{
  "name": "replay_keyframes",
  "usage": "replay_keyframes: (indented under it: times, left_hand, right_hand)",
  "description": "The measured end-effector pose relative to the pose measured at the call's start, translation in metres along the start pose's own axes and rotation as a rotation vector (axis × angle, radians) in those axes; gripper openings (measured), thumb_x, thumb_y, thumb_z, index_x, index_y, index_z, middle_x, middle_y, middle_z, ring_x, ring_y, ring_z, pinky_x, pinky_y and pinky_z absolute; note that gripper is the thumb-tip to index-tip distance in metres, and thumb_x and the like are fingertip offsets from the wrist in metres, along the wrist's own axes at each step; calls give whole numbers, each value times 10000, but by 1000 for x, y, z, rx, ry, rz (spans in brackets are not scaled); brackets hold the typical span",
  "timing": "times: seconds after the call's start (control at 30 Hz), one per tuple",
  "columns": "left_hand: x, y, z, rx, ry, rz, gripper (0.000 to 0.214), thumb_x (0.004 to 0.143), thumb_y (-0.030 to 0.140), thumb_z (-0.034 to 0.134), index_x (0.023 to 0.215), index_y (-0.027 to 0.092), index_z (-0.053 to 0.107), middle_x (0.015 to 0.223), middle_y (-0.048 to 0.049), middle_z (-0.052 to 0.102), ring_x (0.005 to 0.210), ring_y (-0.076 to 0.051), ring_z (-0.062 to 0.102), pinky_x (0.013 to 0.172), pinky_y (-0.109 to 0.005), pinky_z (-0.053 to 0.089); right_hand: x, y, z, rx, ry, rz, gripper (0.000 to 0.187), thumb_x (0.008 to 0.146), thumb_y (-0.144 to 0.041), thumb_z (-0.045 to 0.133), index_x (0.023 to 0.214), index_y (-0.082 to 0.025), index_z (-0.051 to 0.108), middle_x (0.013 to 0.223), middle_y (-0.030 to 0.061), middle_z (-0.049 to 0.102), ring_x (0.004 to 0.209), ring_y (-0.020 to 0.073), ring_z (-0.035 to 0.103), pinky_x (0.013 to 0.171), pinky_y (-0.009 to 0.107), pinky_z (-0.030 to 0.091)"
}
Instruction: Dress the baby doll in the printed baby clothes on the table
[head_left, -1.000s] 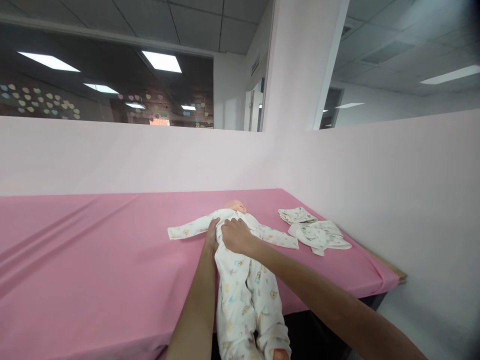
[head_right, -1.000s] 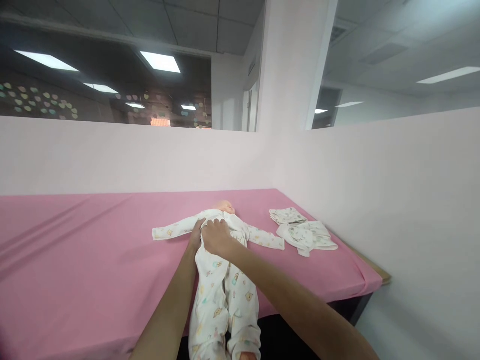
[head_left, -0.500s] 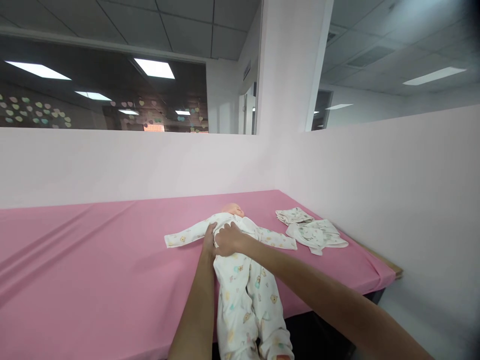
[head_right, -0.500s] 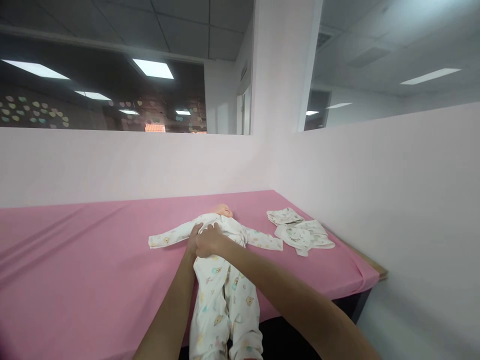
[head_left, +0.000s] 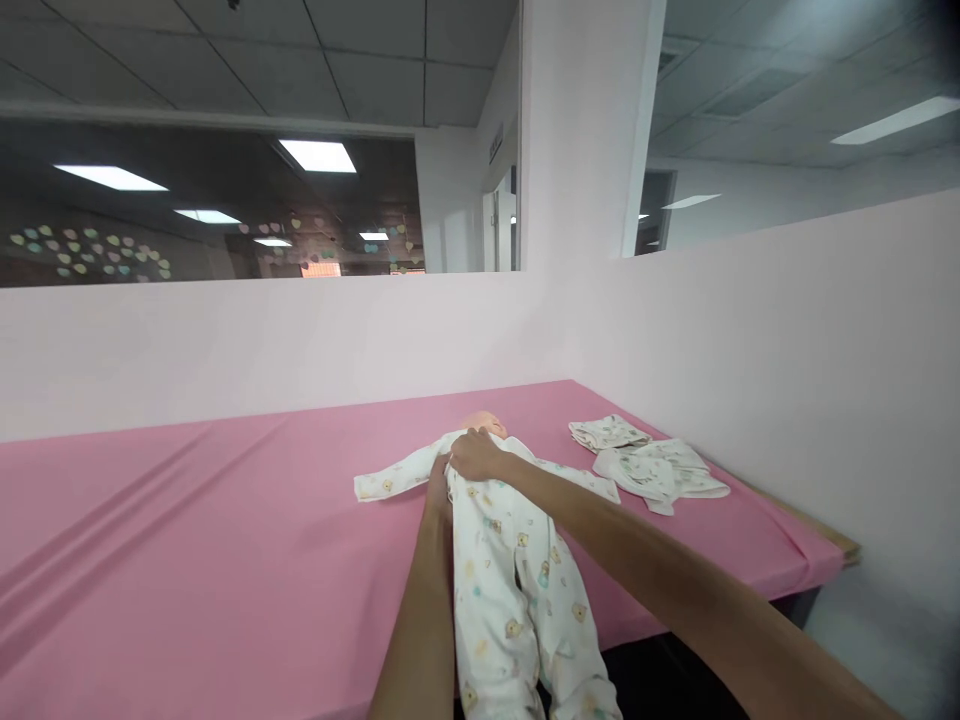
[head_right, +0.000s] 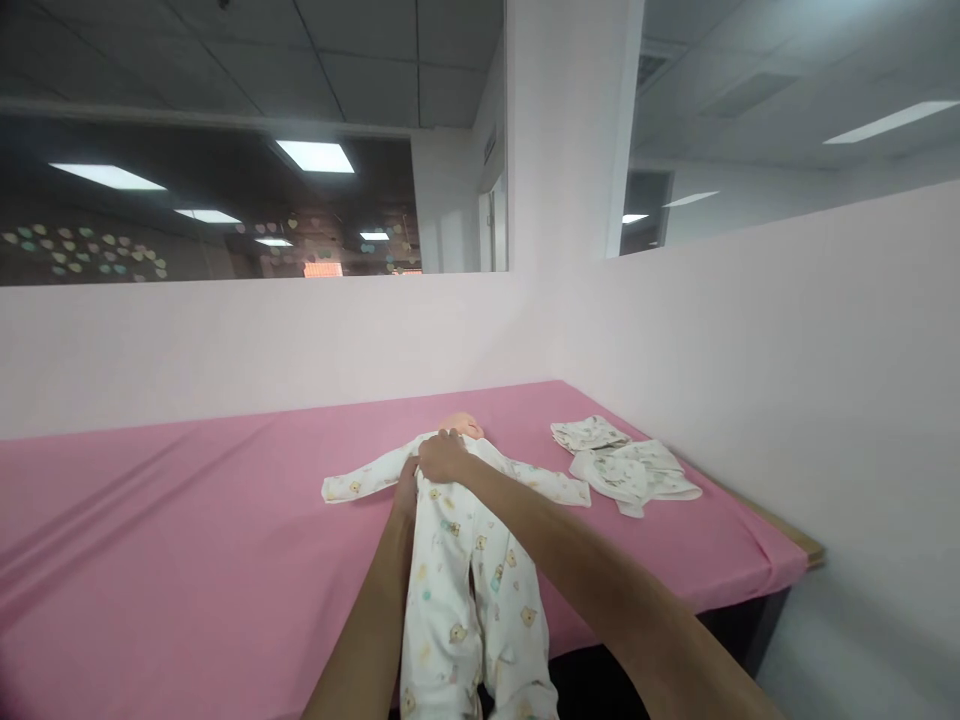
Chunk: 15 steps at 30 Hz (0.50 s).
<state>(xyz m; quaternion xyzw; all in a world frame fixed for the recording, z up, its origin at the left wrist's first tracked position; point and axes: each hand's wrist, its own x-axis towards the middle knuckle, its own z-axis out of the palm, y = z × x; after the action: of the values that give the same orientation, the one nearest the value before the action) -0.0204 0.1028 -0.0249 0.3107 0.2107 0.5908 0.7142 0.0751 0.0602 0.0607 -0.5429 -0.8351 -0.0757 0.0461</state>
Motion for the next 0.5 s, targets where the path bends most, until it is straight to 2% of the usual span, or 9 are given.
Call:
replay_keyframes:
  times: [0.1,0.23,0.33,0.43,0.5]
  left_hand:
    - [2,4,-2,112,23,66,63,715,115,688,657,128,668,637,-28,661,848,-257,638,806,-314,477]
    - [1,6,-4,202,59,120,125,751,121,640,631,146,667,690,-39,683,969,-261,616,898,-322,453]
    - [1,5,-4,237,80,123,83,819,185,628,770,138,676,880,-50,698,1016,-219,601,940,-359,447]
    - [0,3,-1,245,78,96,225,885,324,597,989,131,647,1083,-58,649,1015,-210,602,908,-407,482]
    - [-1,1,1,242,71,72,305,903,380,565,1077,137,625,1143,-59,619,1021,-231,598,888,-409,501]
  right_hand:
    - [10,7,6,13,58,38,302,889,-219,404,879,-105,683,996,181,683,1004,318,563,839,440,388]
    - [-3,5,17,41,145,38,311,920,-264,390,855,-128,662,987,166,661,1031,310,517,884,450,339]
    - [-27,10,22,96,212,31,296,939,-295,378,867,-162,633,1031,130,631,1065,281,475,927,436,299]
    - [-53,26,26,187,266,79,287,953,-286,342,881,-183,601,1032,95,614,1052,250,470,915,409,295]
    - [-68,42,31,269,272,128,282,950,-271,328,850,-186,578,968,76,617,965,222,502,856,375,322]
